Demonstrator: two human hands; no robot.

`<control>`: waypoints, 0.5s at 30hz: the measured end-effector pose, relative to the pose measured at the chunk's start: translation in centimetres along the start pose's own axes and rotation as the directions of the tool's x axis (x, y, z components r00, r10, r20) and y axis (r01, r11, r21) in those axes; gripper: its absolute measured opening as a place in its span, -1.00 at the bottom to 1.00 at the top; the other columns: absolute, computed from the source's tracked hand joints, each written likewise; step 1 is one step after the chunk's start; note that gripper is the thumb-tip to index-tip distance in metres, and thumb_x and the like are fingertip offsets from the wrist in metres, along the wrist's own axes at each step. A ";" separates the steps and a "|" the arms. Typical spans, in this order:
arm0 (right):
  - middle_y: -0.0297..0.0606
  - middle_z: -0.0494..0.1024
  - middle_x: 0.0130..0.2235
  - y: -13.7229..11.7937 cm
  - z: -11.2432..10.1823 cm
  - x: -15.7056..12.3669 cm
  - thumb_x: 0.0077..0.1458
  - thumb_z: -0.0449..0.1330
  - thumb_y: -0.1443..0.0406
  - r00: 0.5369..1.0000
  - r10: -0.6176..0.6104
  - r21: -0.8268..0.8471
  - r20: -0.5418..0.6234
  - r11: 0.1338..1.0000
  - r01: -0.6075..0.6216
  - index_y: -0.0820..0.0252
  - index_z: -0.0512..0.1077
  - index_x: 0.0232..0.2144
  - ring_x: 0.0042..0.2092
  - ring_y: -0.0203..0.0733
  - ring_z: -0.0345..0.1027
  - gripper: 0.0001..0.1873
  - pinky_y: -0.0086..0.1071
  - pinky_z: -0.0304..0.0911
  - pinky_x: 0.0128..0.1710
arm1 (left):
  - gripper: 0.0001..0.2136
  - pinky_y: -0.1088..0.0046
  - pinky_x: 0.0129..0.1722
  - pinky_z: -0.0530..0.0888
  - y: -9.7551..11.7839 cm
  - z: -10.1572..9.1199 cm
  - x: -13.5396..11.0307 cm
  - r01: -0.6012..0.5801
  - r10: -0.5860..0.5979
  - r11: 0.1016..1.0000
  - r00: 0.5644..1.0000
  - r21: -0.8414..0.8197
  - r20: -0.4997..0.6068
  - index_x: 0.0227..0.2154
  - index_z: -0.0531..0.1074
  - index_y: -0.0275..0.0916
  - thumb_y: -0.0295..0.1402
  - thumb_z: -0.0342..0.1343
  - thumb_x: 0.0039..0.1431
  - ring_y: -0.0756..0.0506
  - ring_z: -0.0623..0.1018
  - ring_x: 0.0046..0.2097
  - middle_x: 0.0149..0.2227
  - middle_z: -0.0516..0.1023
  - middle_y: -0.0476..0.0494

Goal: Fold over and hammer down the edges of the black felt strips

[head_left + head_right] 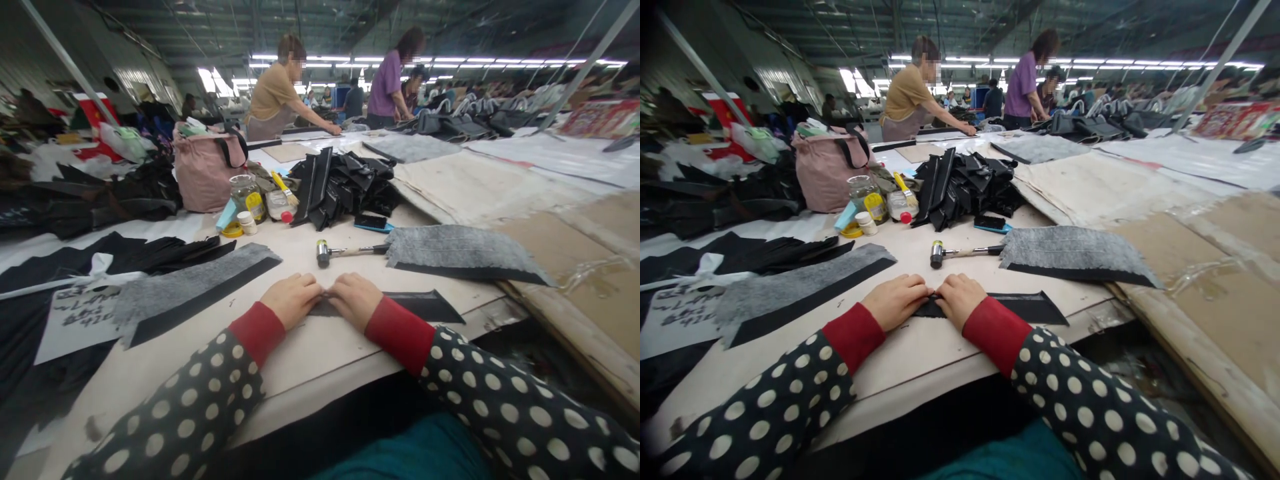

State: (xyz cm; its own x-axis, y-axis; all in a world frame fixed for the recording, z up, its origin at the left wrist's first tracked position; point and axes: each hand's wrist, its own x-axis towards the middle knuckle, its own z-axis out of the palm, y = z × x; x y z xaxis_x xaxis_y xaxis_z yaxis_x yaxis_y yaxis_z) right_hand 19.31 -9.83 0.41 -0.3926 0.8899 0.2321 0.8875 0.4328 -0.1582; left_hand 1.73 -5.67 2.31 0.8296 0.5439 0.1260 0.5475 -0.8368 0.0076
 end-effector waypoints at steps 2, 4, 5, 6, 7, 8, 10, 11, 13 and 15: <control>-0.19 0.34 -0.33 0.3 -0.1 0.0 -0.01 0.08 0.16 0.994 0.107 0.026 -0.033 0.994 -0.106 0.22 0.35 -0.37 -0.26 -0.17 0.15 -0.77 -0.31 0.08 -0.27 | -0.84 0.43 -0.24 0.32 -0.1 0.2 -0.1 0.037 -0.040 0.996 0.999 -0.083 -0.034 -0.33 0.34 -0.21 -0.35 -0.13 0.14 -0.04 0.34 -0.25 -0.29 0.33 -0.08; -0.21 0.33 -0.37 0.6 -0.1 0.0 -0.07 0.13 0.11 0.983 0.180 0.061 -0.046 0.982 -0.177 0.23 0.33 -0.42 -0.29 -0.18 0.16 -0.72 -0.33 0.08 -0.30 | -0.87 0.42 -0.22 0.32 -0.2 0.5 -0.2 0.070 -0.085 0.982 0.994 -0.176 -0.075 -0.32 0.34 -0.21 -0.35 -0.07 0.10 -0.05 0.35 -0.24 -0.30 0.34 -0.08; -0.22 0.32 -0.38 0.7 -0.1 0.0 -0.10 0.14 0.10 0.980 0.193 0.079 -0.045 0.979 -0.189 0.23 0.31 -0.45 -0.31 -0.19 0.16 -0.70 -0.34 0.08 -0.32 | -0.87 0.42 -0.21 0.31 -0.3 0.7 -0.2 0.083 -0.106 0.972 0.990 -0.221 -0.095 -0.31 0.34 -0.21 -0.35 -0.05 0.09 -0.05 0.35 -0.24 -0.30 0.34 -0.07; -0.23 0.32 -0.40 0.8 -0.1 0.1 -0.12 0.16 0.10 0.979 0.198 0.095 -0.043 0.977 -0.193 0.23 0.30 -0.46 -0.33 -0.21 0.16 -0.70 -0.36 0.07 -0.34 | -0.86 0.41 -0.21 0.31 -0.4 0.8 -0.3 0.092 -0.125 0.961 0.986 -0.261 -0.111 -0.31 0.34 -0.22 -0.34 -0.04 0.08 -0.05 0.35 -0.24 -0.31 0.34 -0.07; -0.25 0.31 -0.42 0.8 -0.1 0.1 -0.13 0.17 0.10 0.979 0.199 0.109 -0.041 0.975 -0.193 0.23 0.29 -0.48 -0.35 -0.23 0.16 -0.70 -0.37 0.07 -0.36 | -0.85 0.40 -0.21 0.31 -0.4 0.9 -0.3 0.098 -0.139 0.950 0.983 -0.296 -0.122 -0.29 0.35 -0.22 -0.34 -0.03 0.07 -0.05 0.35 -0.24 -0.31 0.35 -0.07; -0.27 0.31 -0.44 0.8 0.0 0.1 -0.13 0.17 0.11 0.980 0.197 0.122 -0.037 0.974 -0.192 0.23 0.28 -0.48 -0.38 -0.25 0.15 -0.70 -0.39 0.06 -0.39 | -0.83 0.40 -0.21 0.31 -0.4 1.0 -0.2 0.100 -0.149 0.940 0.981 -0.325 -0.128 -0.28 0.35 -0.23 -0.33 -0.02 0.06 -0.06 0.35 -0.24 -0.32 0.35 -0.08; -0.31 0.30 -0.48 0.7 0.0 0.1 -0.12 0.16 0.12 0.982 0.187 0.146 -0.029 0.973 -0.181 0.23 0.27 -0.47 -0.44 -0.28 0.14 -0.72 -0.42 0.03 -0.44 | -0.81 0.40 -0.22 0.31 -0.3 1.1 -0.1 0.100 -0.157 0.924 0.979 -0.370 -0.126 -0.27 0.36 -0.23 -0.31 -0.01 0.05 -0.05 0.35 -0.25 -0.32 0.36 -0.08; -0.32 0.31 -0.50 0.7 0.0 0.1 -0.11 0.16 0.14 0.984 0.176 0.155 -0.027 0.973 -0.169 0.23 0.27 -0.45 -0.45 -0.29 0.14 -0.73 -0.43 0.02 -0.46 | -0.81 0.41 -0.23 0.31 -0.1 1.1 -0.1 0.103 -0.161 0.916 0.980 -0.388 -0.120 -0.28 0.37 -0.23 -0.30 0.00 0.05 -0.05 0.35 -0.26 -0.33 0.37 -0.08; -0.32 0.33 -0.49 0.6 0.1 0.0 -0.08 0.14 0.17 0.990 0.137 0.166 -0.039 0.978 -0.129 0.24 0.28 -0.40 -0.46 -0.29 0.15 -0.76 -0.43 0.01 -0.46 | -0.83 0.43 -0.27 0.31 0.2 1.1 0.1 0.114 -0.174 0.898 0.979 -0.426 -0.103 -0.33 0.39 -0.24 -0.29 0.01 0.04 -0.04 0.35 -0.30 -0.37 0.37 -0.06; -0.29 0.35 -0.46 0.6 0.1 -0.1 -0.04 0.11 0.18 0.994 0.087 0.168 -0.060 0.983 -0.076 0.25 0.29 -0.37 -0.43 -0.28 0.17 -0.77 -0.42 0.03 -0.43 | -0.82 0.45 -0.31 0.31 0.5 1.0 0.2 0.144 -0.205 0.870 0.975 -0.472 -0.081 -0.36 0.40 -0.26 -0.27 0.00 0.04 -0.03 0.35 -0.33 -0.40 0.37 -0.05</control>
State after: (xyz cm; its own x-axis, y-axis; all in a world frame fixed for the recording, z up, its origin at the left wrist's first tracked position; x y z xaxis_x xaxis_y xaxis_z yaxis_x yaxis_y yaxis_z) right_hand 19.83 -9.66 0.24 -0.2989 0.9138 0.2751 0.8616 0.3823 -0.3338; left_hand 2.26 -5.88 1.31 0.6877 0.6972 0.2021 0.5435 -0.6791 0.4933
